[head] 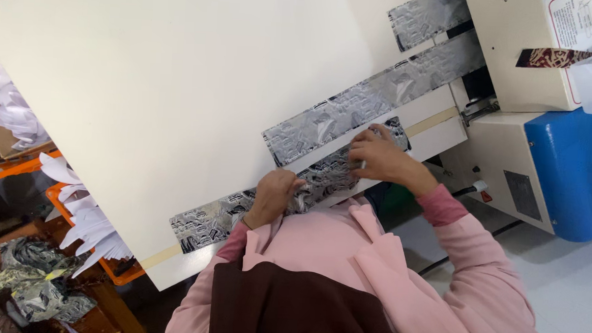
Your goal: The person places a white sheet of paper onto a patterned strip on a conveyor table, then folds the patterned material over the paper. This process is repeated multiple times with different sheets and strips.
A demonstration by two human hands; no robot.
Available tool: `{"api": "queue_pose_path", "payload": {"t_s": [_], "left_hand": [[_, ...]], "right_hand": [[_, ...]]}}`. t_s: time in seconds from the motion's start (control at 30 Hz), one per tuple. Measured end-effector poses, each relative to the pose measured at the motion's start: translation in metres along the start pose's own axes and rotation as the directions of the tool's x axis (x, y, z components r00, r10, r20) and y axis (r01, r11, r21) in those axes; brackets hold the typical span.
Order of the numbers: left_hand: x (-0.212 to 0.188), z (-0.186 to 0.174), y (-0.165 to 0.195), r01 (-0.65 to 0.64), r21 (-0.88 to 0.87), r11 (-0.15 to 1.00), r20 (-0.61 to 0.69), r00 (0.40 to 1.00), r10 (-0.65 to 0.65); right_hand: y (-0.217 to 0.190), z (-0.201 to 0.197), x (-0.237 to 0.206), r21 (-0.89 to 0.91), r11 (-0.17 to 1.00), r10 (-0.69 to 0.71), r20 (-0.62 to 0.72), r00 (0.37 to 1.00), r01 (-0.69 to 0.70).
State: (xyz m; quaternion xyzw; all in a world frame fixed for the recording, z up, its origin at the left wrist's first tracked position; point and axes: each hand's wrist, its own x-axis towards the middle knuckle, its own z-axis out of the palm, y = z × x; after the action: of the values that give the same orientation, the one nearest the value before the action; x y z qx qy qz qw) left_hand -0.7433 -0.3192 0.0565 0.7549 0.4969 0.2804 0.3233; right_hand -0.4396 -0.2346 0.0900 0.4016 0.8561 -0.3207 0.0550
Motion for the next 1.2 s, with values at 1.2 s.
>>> {"api": "queue_pose_path", "payload": {"t_s": [1.2], "left_hand": [[-0.064, -0.242, -0.129, 0.709, -0.462, 0.533, 0.405, 0.703, -0.585]], "right_hand": [[0.119, -0.136, 0.038, 0.529, 0.807, 0.410, -0.181, 0.894, -0.263]]}}
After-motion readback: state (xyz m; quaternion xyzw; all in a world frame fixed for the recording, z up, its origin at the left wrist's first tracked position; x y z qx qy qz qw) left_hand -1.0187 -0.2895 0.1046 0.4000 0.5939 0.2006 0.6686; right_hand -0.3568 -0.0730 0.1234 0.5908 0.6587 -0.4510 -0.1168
